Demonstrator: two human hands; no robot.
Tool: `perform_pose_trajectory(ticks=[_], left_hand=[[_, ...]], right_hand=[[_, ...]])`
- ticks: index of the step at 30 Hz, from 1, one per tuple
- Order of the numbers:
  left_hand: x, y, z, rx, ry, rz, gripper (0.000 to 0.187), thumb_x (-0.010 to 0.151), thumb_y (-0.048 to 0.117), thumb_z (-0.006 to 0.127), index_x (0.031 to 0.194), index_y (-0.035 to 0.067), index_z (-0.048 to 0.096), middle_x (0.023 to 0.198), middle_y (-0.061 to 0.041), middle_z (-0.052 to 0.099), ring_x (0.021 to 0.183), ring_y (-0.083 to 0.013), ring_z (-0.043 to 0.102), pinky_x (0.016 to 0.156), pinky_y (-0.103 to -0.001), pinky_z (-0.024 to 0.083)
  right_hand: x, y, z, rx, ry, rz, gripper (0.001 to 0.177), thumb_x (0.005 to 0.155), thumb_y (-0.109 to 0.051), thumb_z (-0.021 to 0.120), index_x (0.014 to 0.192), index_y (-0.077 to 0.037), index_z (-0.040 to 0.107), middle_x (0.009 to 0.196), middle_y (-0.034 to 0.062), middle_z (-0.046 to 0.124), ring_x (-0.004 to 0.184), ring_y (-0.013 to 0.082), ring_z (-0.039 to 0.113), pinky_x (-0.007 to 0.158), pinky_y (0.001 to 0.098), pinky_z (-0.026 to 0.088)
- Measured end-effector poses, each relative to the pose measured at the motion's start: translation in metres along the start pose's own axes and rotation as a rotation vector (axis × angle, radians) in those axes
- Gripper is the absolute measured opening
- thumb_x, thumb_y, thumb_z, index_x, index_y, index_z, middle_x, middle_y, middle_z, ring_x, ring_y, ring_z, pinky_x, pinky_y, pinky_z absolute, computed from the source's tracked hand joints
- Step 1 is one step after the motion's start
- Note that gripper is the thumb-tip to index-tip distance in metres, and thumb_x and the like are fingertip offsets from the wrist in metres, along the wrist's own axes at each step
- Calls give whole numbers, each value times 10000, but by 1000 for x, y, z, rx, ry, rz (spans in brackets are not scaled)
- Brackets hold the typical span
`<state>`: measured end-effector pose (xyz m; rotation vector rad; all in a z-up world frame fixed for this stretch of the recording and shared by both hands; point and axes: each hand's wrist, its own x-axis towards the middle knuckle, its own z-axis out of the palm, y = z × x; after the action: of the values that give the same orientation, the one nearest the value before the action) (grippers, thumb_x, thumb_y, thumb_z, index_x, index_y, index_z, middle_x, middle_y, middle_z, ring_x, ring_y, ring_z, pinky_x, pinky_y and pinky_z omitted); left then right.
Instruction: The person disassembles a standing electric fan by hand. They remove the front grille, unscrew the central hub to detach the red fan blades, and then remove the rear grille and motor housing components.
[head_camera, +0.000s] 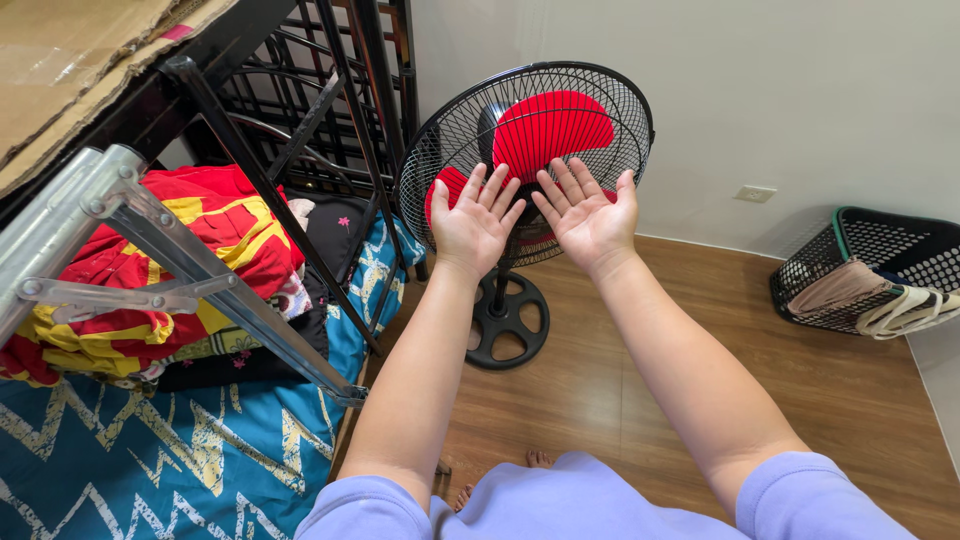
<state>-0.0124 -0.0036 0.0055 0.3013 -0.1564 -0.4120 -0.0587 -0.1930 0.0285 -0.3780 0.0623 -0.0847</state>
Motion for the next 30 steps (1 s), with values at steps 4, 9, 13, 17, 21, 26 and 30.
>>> perform_pose_trajectory(ticks=[4, 9, 13, 17, 21, 26, 30], left_hand=[[2, 0, -1, 0, -5, 4, 953, 1010, 732, 328, 1709, 97, 200, 1712, -202, 361, 1592, -417, 323, 1289, -588, 244], [5, -2, 1, 7, -14, 6, 966, 1009, 740, 329, 1711, 92, 191, 1718, -200, 351, 1592, -419, 320, 1289, -585, 240], [6, -3, 2, -7, -22, 4, 936, 1020, 714, 329, 1712, 98, 190, 1718, -194, 353, 1594, -413, 323, 1290, -584, 247], [6, -2, 4, -22, -20, 1, 910, 1027, 688, 322, 1710, 101, 196, 1711, -189, 366, 1586, -414, 334, 1286, -588, 253], [5, -1, 9, -32, -17, 15, 876, 1045, 673, 303, 1705, 104, 216, 1693, -188, 396, 1572, -411, 360, 1280, -582, 272], [19, -10, 23, 513, 79, 270, 737, 1074, 525, 398, 1658, 77, 356, 1665, -185, 454, 1529, -422, 435, 1255, -591, 331], [0, -5, 22, 1952, 36, 937, 622, 1118, 305, 537, 1710, 170, 403, 1779, -81, 424, 1654, -336, 367, 1429, -528, 322]], right_hand=[[1, -2, 0, 6, -2, 5, 876, 1033, -716, 301, 1560, -37, 471, 1605, 207, 540, 1487, 441, 512, 1229, 624, 413], [4, -6, 2, 2, -30, 8, 872, 1033, -724, 306, 1540, -38, 486, 1600, 195, 542, 1488, 434, 510, 1234, 617, 406], [4, -6, 4, 4, -21, 6, 864, 1034, -717, 306, 1532, -36, 496, 1591, 200, 555, 1486, 432, 514, 1233, 621, 408], [3, -5, 6, 4, -19, 7, 859, 1038, -710, 307, 1531, -34, 499, 1586, 205, 560, 1483, 435, 518, 1233, 623, 409], [4, -6, 8, 28, -26, 3, 850, 1040, -703, 312, 1512, -26, 516, 1577, 206, 562, 1476, 434, 520, 1229, 623, 415], [9, -13, 12, -704, -117, -322, 748, 1096, -619, 408, 1597, -64, 448, 1646, 158, 522, 1536, 408, 495, 1286, 563, 375], [2, -18, 5, -1861, -333, -977, 672, 1123, -403, 560, 1713, -133, 385, 1801, 155, 373, 1692, 433, 337, 1378, 579, 322]])
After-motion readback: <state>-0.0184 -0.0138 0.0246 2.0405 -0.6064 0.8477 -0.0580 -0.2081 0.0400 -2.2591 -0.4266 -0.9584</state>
